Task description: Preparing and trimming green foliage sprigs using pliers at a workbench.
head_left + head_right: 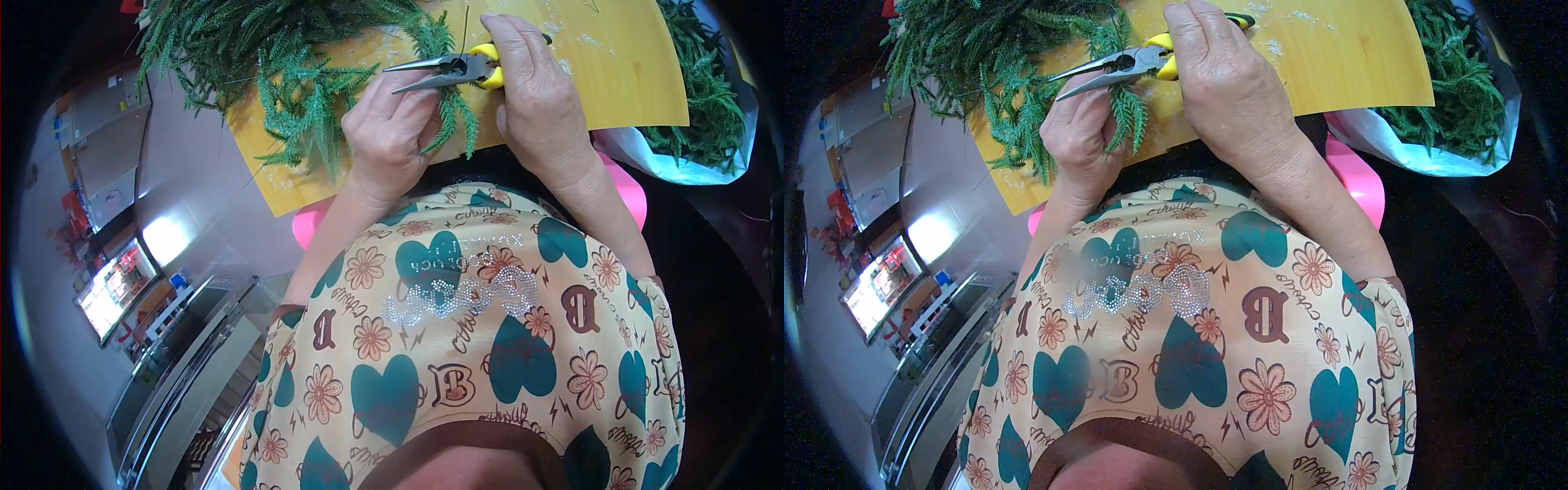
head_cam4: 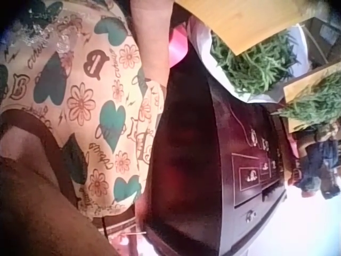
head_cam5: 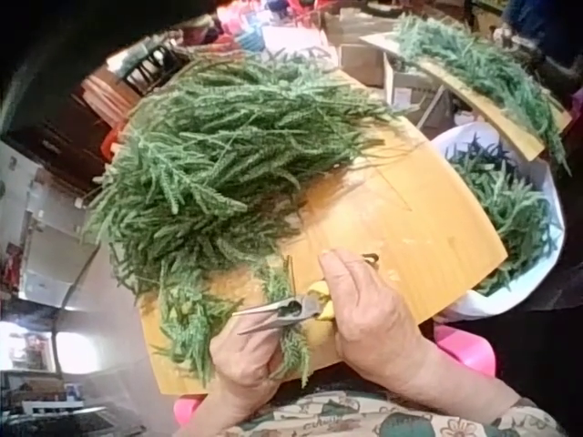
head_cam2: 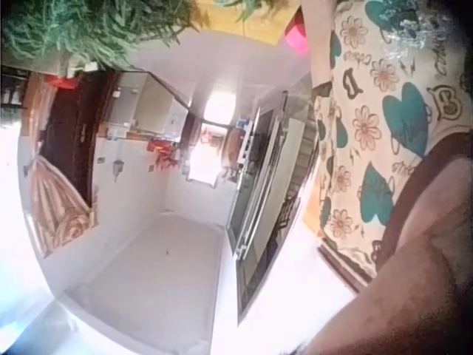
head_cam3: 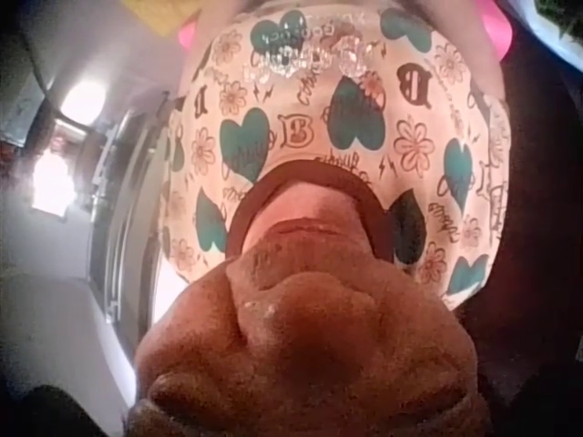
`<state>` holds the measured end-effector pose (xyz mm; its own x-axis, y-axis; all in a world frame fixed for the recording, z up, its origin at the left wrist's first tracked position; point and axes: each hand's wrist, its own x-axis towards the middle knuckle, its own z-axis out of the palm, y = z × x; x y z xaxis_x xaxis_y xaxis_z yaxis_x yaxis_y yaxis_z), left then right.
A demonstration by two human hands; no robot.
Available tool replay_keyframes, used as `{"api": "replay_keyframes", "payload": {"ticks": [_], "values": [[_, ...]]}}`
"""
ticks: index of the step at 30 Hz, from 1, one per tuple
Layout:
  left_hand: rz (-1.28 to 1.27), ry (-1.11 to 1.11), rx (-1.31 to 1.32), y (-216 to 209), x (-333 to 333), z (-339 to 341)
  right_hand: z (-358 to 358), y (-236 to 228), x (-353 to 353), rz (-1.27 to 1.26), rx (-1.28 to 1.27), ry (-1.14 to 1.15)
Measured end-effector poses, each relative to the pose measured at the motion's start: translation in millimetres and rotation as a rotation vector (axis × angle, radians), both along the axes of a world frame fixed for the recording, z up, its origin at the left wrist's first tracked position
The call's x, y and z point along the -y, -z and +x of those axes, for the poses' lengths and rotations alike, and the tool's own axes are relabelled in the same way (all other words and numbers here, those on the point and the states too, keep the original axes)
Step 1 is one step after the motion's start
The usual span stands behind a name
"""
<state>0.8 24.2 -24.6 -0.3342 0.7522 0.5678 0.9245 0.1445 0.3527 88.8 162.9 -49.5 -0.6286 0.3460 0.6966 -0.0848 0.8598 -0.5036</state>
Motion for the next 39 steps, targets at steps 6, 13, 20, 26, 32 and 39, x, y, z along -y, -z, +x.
{"api": "replay_keyframes", "payload": {"ticks": [6, 13, 20, 26, 32, 39], "values": [[-0.004, 0.021, -0.089, -4, -1, -1, 11, -21, 5, -0.068, 0.315, -0.001], [-0.02, -0.026, -0.071, -10, 0, -2, 12, -24, 6, -0.13, 0.334, -0.023], [-0.042, 0.03, 0.043, -5, -1, 1, 10, -14, 9, -0.039, 0.304, 0.008], [-0.052, 0.029, 0.011, -7, 1, 3, 12, -19, 12, -0.052, 0.342, 0.003], [-0.024, 0.025, 0.052, -7, 0, 5, 12, -25, 7, 0.12, 0.357, 0.055], [-0.04, 0.038, 0.02, -6, 1, 7, -16, -1, -5, 0.267, -0.004, 0.106]]}}
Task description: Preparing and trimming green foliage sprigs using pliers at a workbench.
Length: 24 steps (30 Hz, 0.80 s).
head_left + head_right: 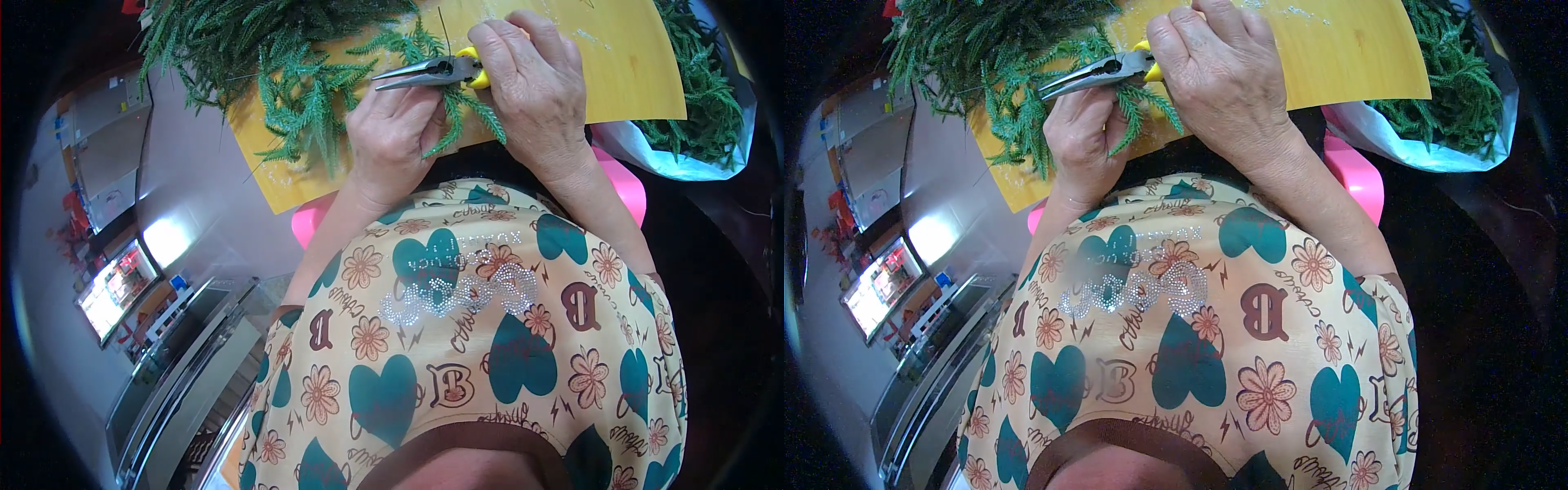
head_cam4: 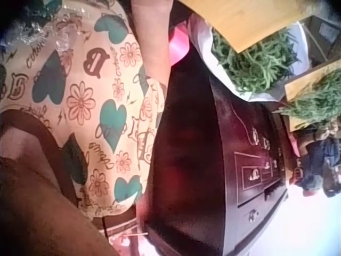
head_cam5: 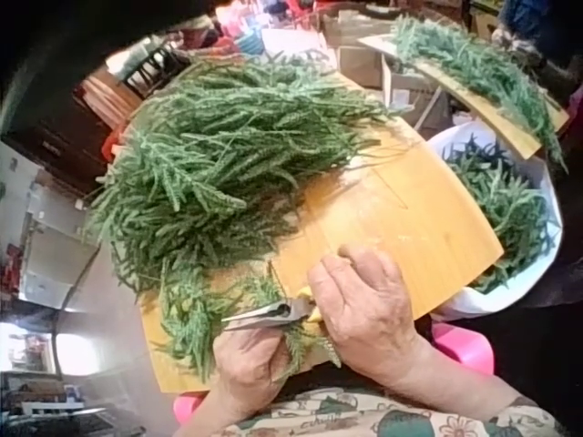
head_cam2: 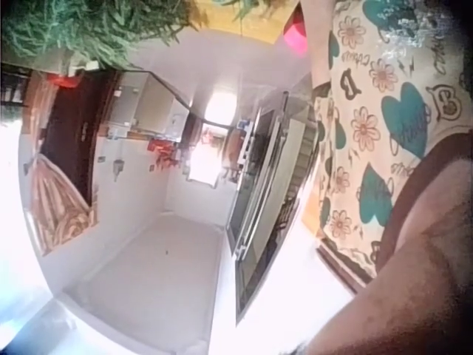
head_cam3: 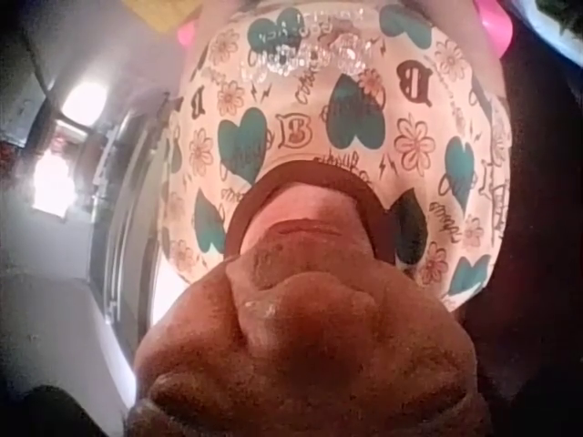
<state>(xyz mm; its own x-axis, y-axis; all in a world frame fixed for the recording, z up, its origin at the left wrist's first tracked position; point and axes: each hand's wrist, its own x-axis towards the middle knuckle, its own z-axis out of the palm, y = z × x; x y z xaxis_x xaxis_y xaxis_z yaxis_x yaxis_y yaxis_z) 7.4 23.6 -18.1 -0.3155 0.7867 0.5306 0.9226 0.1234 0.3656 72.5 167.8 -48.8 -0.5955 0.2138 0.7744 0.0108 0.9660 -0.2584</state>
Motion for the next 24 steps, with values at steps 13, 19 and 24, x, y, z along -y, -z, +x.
{"api": "replay_keyframes", "payload": {"ticks": [13, 19, 24], "values": [[0.105, -0.034, 0.126, 9, 0, -2, 25, -19, 8, -0.248, 0.243, -0.103], [0.094, -0.024, 0.079, 6, 2, -2, 24, -20, 10, -0.244, 0.239, -0.108], [0.1, -0.007, 0.077, 4, 1, -3, 26, -18, 10, -0.271, 0.266, -0.129]]}}
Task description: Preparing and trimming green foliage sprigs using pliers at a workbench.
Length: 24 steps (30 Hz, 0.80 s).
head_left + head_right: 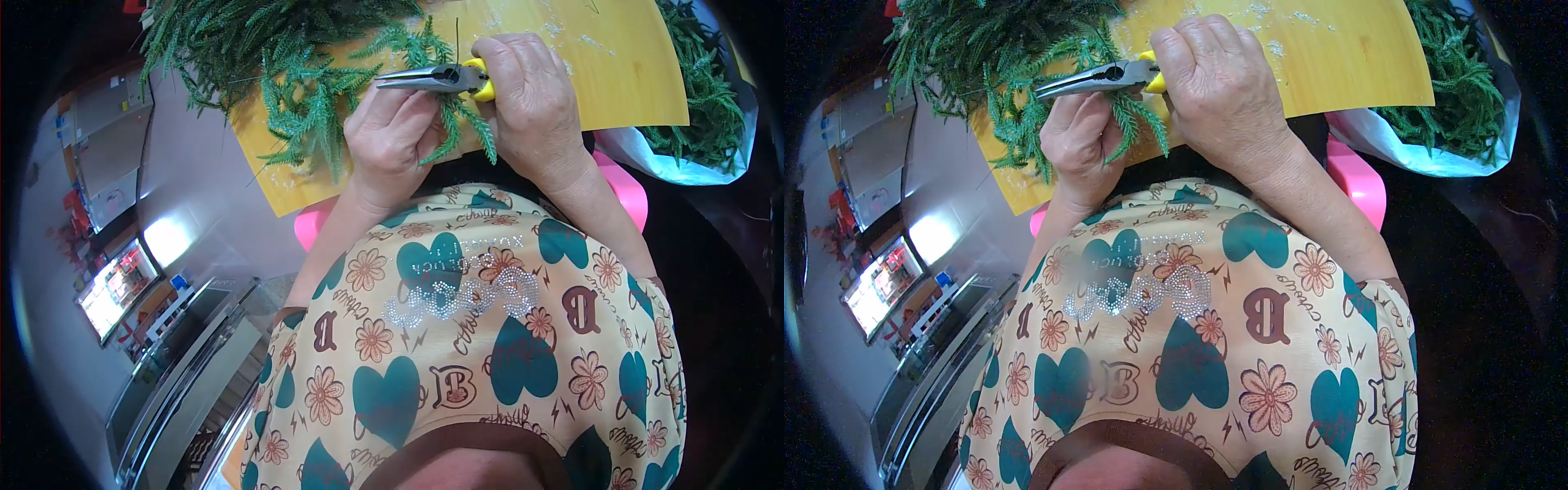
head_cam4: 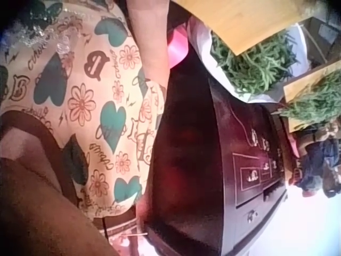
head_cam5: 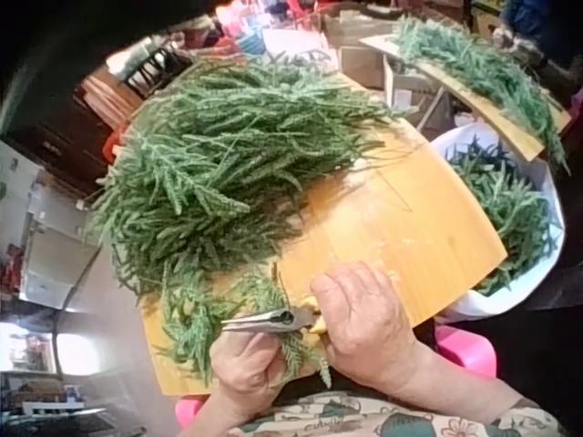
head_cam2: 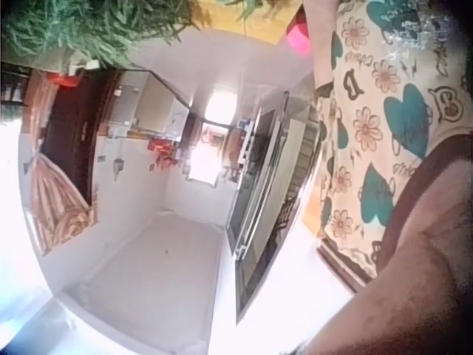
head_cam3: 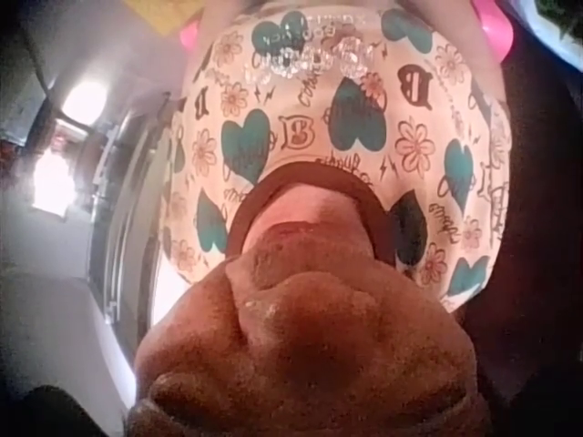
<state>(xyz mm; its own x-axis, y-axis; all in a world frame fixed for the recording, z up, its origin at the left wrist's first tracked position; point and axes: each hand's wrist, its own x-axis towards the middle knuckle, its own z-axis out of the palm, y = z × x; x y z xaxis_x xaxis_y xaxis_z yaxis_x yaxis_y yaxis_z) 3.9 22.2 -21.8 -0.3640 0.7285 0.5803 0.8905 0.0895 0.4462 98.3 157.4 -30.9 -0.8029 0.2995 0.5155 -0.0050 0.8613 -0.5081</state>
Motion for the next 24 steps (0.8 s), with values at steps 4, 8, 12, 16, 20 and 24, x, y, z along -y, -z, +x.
{"api": "replay_keyframes", "payload": {"ticks": [4, 8, 12, 16, 20, 24], "values": [[-0.039, -0.001, -0.022, -8, 0, 3, 2, 2, -1, -0.006, 0.044, -0.001], [-0.052, 0.017, -0.056, -15, -1, 6, 1, -2, -6, -0.017, 0.046, -0.038], [-0.069, 0.041, -0.02, -20, -1, 10, -1, 0, -10, -0.023, -0.02, -0.065], [-0.189, 0.018, 0.451, -38, -1, 19, -4, 7, -17, -0.012, -0.049, -0.076], [-0.25, -0.053, 1.305, -59, -3, 20, -6, 7, -19, 0.008, -0.074, -0.077], [-0.104, 0.017, 1.605, -61, -4, 15, -8, 10, -24, 0.014, -0.128, -0.04]]}}
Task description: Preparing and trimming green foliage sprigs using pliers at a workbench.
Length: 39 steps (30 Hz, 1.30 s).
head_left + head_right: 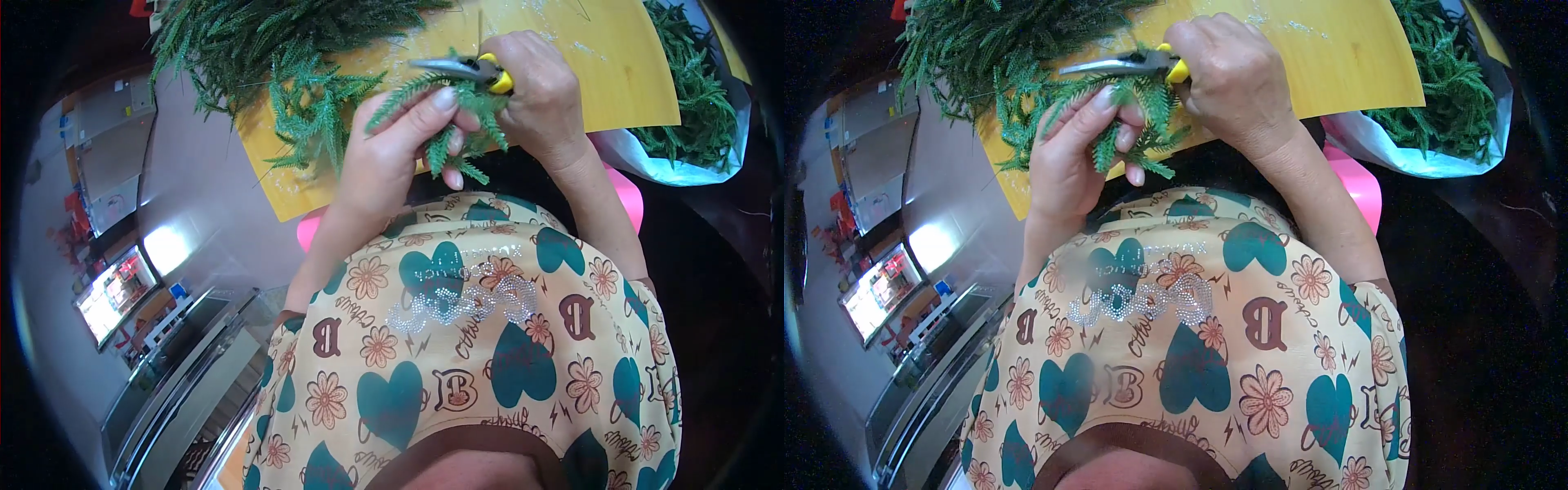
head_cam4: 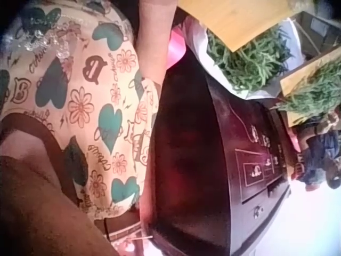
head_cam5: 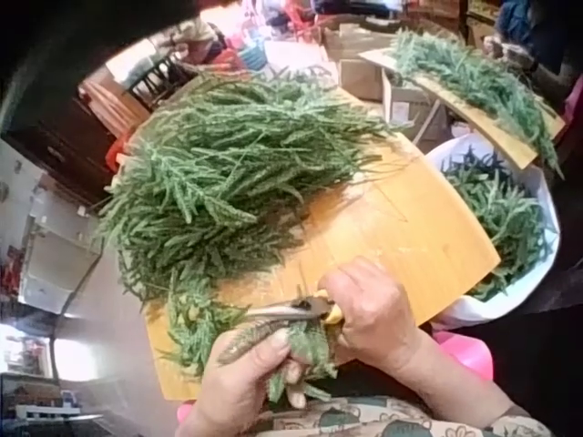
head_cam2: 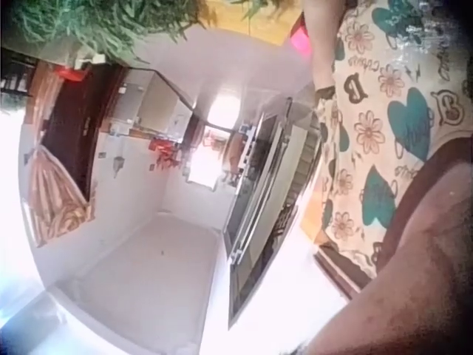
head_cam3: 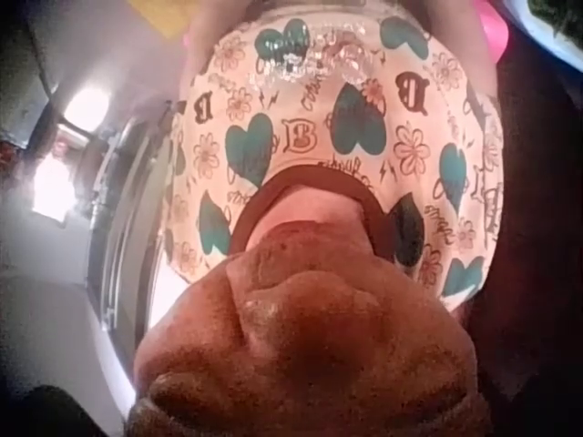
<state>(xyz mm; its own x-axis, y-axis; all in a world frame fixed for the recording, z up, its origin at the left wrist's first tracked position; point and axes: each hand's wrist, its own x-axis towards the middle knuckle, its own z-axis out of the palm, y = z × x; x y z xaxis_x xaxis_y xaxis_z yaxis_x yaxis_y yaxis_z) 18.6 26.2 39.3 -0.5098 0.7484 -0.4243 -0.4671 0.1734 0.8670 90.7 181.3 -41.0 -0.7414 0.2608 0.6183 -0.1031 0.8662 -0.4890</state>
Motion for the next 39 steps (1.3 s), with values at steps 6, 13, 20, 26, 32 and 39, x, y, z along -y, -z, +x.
{"api": "replay_keyframes", "payload": {"ticks": [6, 13, 20, 26, 32, 39], "values": [[0.008, -0.09, -0.071, 12, 11, -8, 5, -45, -8, -0.938, 0.334, 0.273], [0.043, -0.146, 0.016, 19, 7, -20, 12, -46, -16, -1.115, 0.108, 0.114], [0.185, -0.123, 0.195, 29, 4, -21, 15, -23, -24, -1.166, 0.234, -0.043], [0.147, -0.103, -0.171, 36, 5, -23, 12, -22, -20, -1.483, 0.096, -0.224], [0.062, -0.045, -0.31, 31, 0, -22, 10, -20, -17, -1.491, 0.161, -0.234], [-0.133, 0.136, -1.309, 20, -8, -28, 14, -19, -19, -1.473, 0.146, -0.198]]}}
